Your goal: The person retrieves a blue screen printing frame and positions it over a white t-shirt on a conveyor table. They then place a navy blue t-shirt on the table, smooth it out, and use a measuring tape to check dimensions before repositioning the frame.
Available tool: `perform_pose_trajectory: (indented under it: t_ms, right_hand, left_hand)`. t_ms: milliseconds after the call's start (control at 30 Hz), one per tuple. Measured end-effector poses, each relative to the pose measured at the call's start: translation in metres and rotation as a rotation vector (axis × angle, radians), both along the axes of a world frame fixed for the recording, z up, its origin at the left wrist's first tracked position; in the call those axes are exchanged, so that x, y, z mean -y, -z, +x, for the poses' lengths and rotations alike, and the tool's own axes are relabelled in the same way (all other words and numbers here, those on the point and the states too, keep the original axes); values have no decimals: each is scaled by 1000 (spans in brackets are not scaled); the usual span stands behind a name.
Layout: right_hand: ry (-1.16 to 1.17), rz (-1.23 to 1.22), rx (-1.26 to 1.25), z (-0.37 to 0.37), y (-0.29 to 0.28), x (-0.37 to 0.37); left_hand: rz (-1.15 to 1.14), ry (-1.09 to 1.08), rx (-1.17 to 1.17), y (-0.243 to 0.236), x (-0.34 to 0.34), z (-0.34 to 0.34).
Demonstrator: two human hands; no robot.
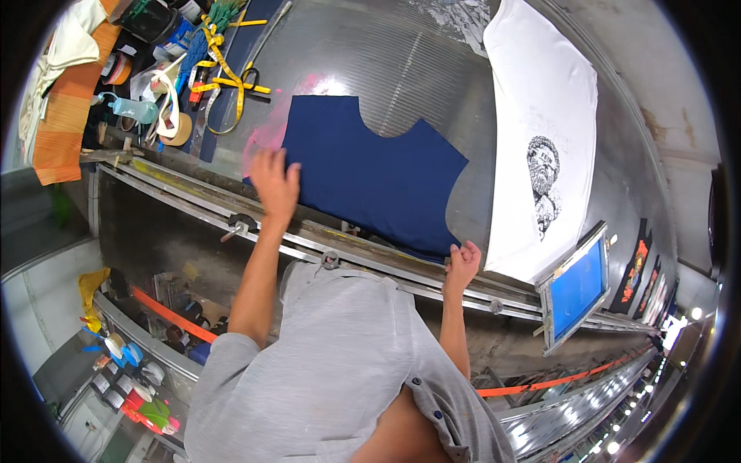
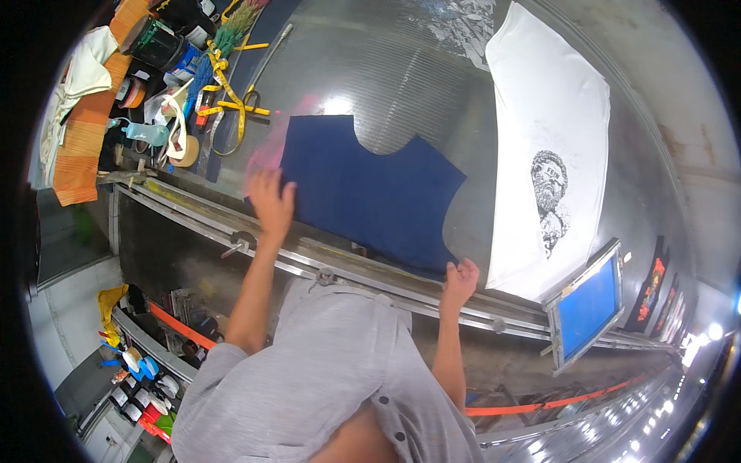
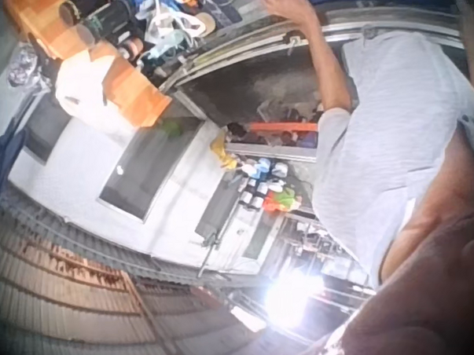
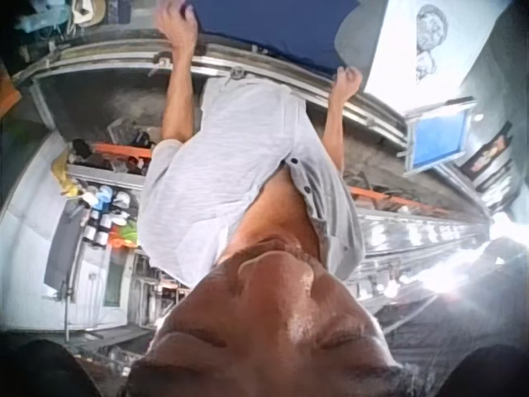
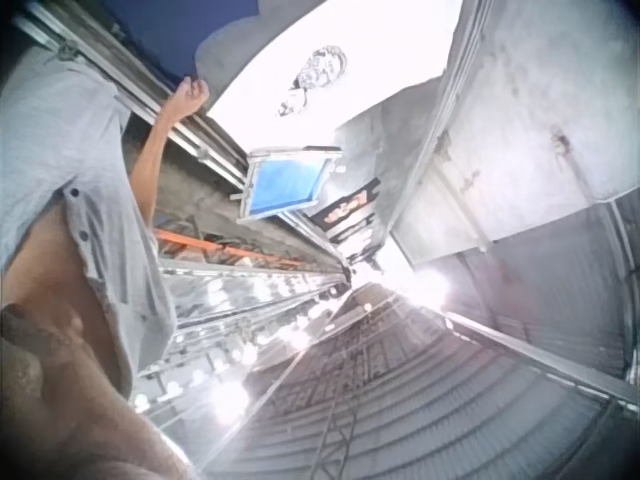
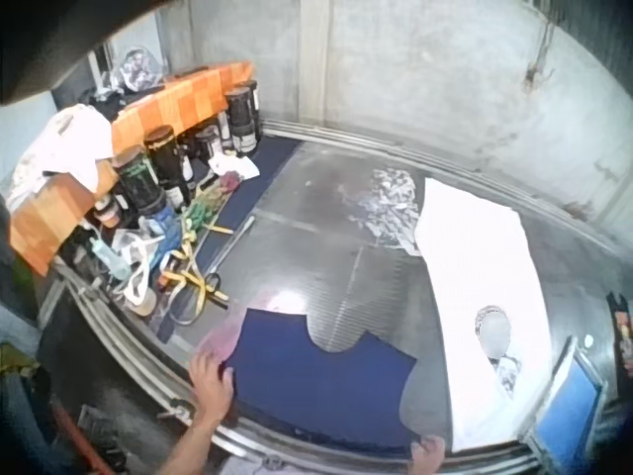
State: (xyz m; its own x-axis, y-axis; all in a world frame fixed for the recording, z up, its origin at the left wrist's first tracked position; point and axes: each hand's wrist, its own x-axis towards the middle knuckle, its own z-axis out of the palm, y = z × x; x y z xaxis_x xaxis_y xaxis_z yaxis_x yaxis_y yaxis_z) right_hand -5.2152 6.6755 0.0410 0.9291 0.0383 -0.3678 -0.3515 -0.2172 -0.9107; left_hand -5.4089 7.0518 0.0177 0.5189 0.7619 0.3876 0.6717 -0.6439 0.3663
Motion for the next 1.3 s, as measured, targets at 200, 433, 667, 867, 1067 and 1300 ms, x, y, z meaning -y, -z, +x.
perform_pose_trajectory:
  t_ms: [200, 433, 667, 867, 1067, 1300]
  right_hand:
    - [1, -91, 54, 6, 35, 21]
    - [34, -597, 392, -5, 28, 42]
    - [-216, -791, 674, -18, 6, 38]
    - [-211, -825, 644, -15, 7, 41]
    - [-182, -817, 607, -19, 10, 39]
    - [-218, -863, 609, -13, 11, 40]
  left_hand:
    - [-257, 580, -345, -15, 69, 57]
    - [-226, 569, -382, -9, 69, 61]
    - [-193, 222, -412, 6, 6, 93]
    - [-178, 375, -462, -2, -5, 115]
    - [-191, 600, -558, -11, 31, 73]
    - [-151, 810, -450, -11, 66, 130]
